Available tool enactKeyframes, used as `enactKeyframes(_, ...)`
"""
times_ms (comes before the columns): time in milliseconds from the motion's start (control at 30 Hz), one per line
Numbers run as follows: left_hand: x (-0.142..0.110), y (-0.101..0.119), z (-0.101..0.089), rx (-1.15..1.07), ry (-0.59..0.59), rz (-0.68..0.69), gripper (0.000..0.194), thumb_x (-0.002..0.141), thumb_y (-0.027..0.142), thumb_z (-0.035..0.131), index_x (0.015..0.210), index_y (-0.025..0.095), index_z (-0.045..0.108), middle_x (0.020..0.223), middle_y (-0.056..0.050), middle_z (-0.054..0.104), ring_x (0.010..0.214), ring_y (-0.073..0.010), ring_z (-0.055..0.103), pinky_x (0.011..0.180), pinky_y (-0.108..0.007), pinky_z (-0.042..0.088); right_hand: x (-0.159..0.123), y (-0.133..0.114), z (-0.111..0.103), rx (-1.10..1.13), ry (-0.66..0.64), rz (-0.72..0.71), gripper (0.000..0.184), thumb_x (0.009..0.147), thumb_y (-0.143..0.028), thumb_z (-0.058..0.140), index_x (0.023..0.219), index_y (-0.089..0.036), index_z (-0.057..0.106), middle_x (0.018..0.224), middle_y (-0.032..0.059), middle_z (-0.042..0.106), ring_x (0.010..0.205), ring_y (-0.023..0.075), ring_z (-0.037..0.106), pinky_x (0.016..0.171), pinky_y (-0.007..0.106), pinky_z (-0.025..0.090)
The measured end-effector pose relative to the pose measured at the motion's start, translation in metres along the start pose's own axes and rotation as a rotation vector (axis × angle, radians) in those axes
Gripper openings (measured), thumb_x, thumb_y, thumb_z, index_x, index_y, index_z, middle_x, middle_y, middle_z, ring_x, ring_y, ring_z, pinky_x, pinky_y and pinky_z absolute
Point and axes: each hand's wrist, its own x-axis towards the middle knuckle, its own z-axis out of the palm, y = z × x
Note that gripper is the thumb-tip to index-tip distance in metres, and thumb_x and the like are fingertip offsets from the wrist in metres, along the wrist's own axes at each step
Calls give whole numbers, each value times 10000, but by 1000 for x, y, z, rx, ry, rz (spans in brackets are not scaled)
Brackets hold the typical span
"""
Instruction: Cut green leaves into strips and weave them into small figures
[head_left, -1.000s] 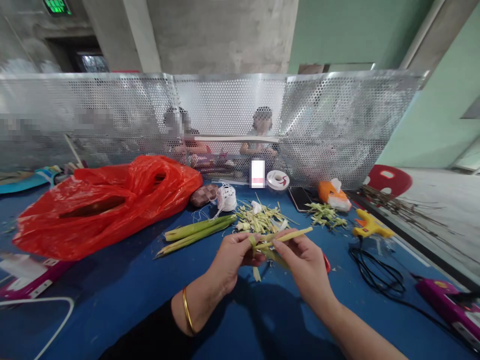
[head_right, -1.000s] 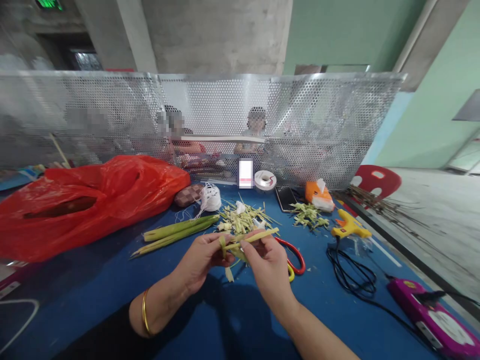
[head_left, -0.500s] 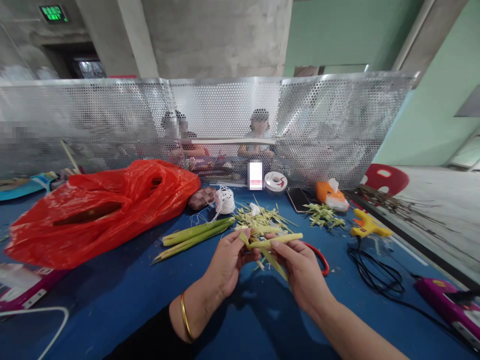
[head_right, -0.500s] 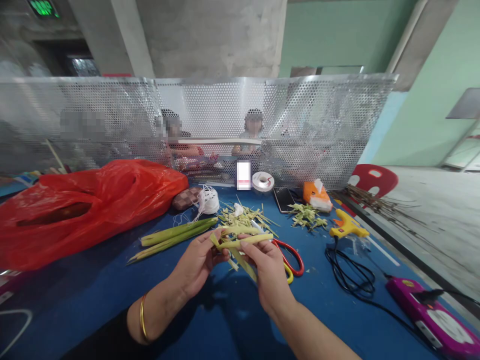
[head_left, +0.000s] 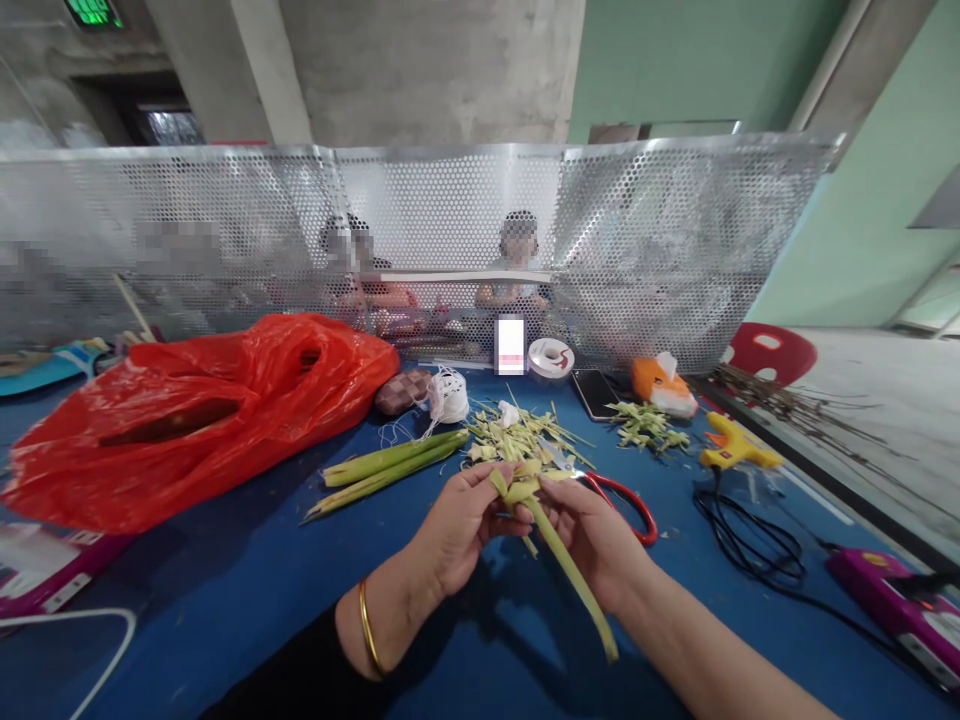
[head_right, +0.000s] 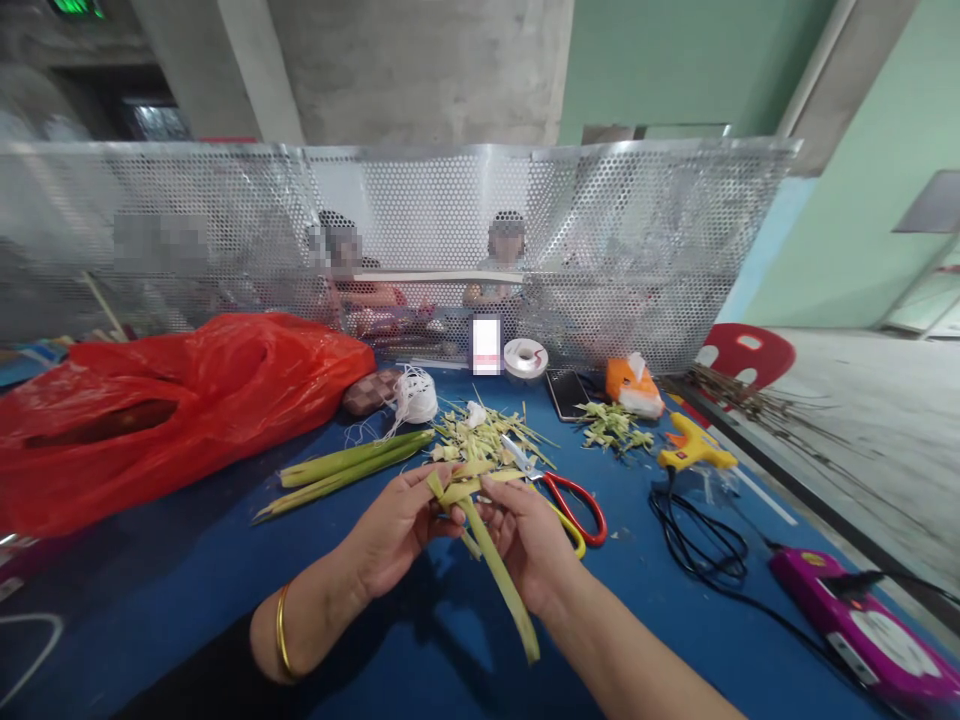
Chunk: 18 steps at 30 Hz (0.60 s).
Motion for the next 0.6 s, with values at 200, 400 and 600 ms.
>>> enactKeyframes(200,0,2,0,98,-89,-108,216,888,253,565,957,80,674,685,-68,655,561,-119,632,485,-184,530,8,7,-4,-323,-5,-94,248,675,-361,699,785,-141,675,548,-8,609,442,94,515,439,196,431)
enactKeyframes(400,4,8,-5,33,40,-75,212,897,233,537,873,84,685,693,-46,631,564,-95,607,465,-162,517,3,2,-8,-836,105,-396,210,664,-335,748,654,-182,604,504,-40,562,437,110,509,420,206,359)
enactKeyframes(600,4,13,-7,92,82,-69,213,880,250,545,837,92,681,717,-40,626,530,-73,570,437,-150,477,-9,-6,-14,-1535,-50,-1140,175,881,-184,521,996,-219,649,850,41,724,691,162,665,592,239,467)
